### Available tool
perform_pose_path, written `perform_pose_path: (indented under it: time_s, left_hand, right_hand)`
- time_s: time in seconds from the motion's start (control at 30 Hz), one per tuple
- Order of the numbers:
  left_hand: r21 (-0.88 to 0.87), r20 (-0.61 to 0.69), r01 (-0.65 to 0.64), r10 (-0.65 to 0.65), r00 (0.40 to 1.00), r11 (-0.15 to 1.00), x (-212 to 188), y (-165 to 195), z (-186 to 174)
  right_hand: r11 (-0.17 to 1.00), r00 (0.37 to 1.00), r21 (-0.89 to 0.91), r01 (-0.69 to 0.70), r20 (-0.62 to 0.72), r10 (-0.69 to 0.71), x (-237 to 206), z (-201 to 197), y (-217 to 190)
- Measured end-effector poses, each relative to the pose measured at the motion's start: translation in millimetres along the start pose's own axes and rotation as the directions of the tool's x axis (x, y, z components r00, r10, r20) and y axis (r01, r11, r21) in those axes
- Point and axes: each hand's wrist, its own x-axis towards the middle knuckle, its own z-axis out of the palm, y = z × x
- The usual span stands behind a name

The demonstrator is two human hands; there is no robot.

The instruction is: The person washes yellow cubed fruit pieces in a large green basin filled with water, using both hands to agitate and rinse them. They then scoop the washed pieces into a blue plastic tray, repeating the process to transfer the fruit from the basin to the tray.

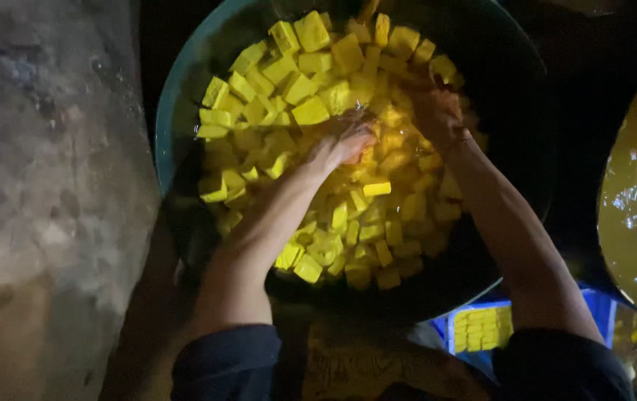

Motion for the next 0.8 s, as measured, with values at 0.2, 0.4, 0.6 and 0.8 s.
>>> perform_pose_path:
  time_s: [0.2,0.4,0.6,0.8]
  left_hand:
    - [-0.659,-0.05,-0.034,0.002,0.999,0.751,10.0,-13.9,-6.9]
    - [-0.969,-0.243,-0.247,-0.236,0.941,0.009,-5.3,3.9,32.0]
    - [-0.608,-0.12,-0.412,-0.435,0.892,-0.678,-3.0,54.7,64.2]
    - [-0.394,-0.188,-0.46,-0.421,0.888,-0.795,-15.8,82.6,72.7]
  right_hand:
    - [0.902,0.965,0.351,0.252,-0.019,-0.263,17.2,7.2,39.7]
    - [0.331,0.67,0.632,0.701,-0.423,-0.61,-33.9,18.3,62.9]
    - [0.665,0.972,0.726,-0.177,0.235,0.002,-84.7,27.2,18.4]
    - [0.827,0.931,0.458,0.325,-0.308,-0.195,-110.9,44.8,-7.2]
